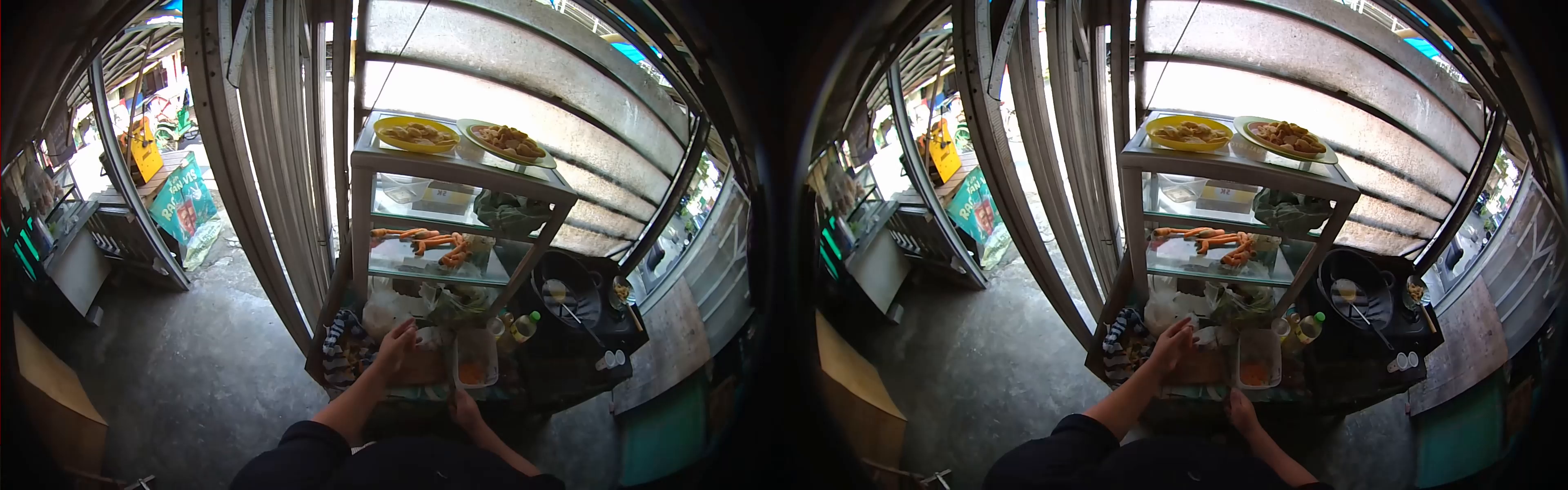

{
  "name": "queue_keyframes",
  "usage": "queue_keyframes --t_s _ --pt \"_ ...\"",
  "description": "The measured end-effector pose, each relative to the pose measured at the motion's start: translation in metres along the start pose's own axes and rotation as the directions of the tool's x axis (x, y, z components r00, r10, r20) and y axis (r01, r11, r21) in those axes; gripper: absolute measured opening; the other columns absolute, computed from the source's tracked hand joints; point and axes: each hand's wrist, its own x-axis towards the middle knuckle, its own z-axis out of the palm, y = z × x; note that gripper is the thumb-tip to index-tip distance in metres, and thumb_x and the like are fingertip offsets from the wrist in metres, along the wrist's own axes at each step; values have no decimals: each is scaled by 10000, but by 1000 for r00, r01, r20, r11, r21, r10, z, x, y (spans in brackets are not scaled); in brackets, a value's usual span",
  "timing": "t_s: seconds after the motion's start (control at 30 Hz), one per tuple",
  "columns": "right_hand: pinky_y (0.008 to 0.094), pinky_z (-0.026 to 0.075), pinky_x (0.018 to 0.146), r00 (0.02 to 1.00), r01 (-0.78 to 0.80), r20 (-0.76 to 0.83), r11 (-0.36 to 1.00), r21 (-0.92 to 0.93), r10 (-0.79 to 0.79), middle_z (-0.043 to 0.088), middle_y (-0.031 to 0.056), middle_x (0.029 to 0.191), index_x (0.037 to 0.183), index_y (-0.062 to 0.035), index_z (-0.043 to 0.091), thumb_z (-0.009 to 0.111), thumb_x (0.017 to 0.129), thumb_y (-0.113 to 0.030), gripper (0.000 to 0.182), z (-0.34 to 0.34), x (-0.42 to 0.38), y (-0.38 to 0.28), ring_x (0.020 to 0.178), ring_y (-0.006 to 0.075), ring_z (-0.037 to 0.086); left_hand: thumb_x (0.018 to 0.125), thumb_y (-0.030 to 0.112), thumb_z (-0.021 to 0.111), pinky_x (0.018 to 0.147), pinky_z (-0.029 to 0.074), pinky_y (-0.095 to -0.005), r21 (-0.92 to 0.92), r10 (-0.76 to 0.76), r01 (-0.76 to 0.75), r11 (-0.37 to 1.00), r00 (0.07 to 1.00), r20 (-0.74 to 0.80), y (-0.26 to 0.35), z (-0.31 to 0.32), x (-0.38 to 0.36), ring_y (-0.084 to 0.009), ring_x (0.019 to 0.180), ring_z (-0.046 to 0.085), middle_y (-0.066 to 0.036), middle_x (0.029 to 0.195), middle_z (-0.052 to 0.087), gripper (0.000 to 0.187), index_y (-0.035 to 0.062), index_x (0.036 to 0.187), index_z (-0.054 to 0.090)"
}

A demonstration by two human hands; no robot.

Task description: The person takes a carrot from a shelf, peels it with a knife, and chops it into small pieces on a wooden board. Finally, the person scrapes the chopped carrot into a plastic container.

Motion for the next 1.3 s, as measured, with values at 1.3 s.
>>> queue_keyframes --t_s 1.3 --pt "385 508 642 616 746 510 239 -621 -600 661 136 772 1471 -235 377 678 864 -354 689 84 -62 -221 664 318 655 1029 321 430 691 505 -241 -203 -62 64 977 998 19 128 118 -87 -133 800 613 -44 906 610 351 43 1213 539"
